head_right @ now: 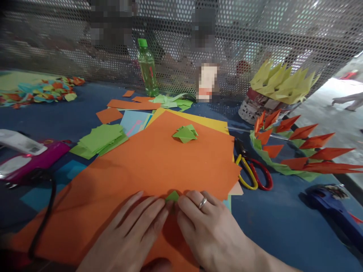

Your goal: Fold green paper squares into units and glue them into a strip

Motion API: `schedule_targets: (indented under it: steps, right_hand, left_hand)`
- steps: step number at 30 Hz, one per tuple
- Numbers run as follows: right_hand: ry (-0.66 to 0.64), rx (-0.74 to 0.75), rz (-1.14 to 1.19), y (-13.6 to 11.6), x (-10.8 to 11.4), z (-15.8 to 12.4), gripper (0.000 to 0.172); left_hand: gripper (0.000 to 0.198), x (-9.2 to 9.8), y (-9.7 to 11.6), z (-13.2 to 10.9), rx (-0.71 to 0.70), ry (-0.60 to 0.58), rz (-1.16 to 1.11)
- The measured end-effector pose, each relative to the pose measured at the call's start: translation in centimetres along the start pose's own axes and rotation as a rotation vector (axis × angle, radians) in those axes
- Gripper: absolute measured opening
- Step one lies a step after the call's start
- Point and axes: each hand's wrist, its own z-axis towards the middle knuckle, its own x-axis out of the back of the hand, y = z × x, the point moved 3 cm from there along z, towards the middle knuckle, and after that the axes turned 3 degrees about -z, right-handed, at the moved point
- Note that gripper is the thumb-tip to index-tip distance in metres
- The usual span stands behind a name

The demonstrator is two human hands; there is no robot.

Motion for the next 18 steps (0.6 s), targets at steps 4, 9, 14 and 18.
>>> schedule_targets:
  steps: [4,9,14,18]
  right_hand:
    - [0.040,-0.015,-0.026,0.0,0.0,0.1,0.038]
    - [0.091,-0.027,-0.031,-0.2,0.1,0.2,0.037]
    - [0.104,-0.022,-0.053,-0.2,-0.1,0.1,0.034]
    - [0.116,-0.007,-0.044,-0.1,-0.3,0.0,0.036]
  left_hand:
    - [0.040,-0.4,0.1,0.1,-0.012,0.013,0.041]
    - [0.038,-0.7,0.6,-0.1,-0.011,0.065,0.067]
    - [0.038,-0.8,0.6,-1.0,0.027,0.083,0.065]
    - [0.048,-0.4,0.3,-0.7,0.041,0.116,0.031]
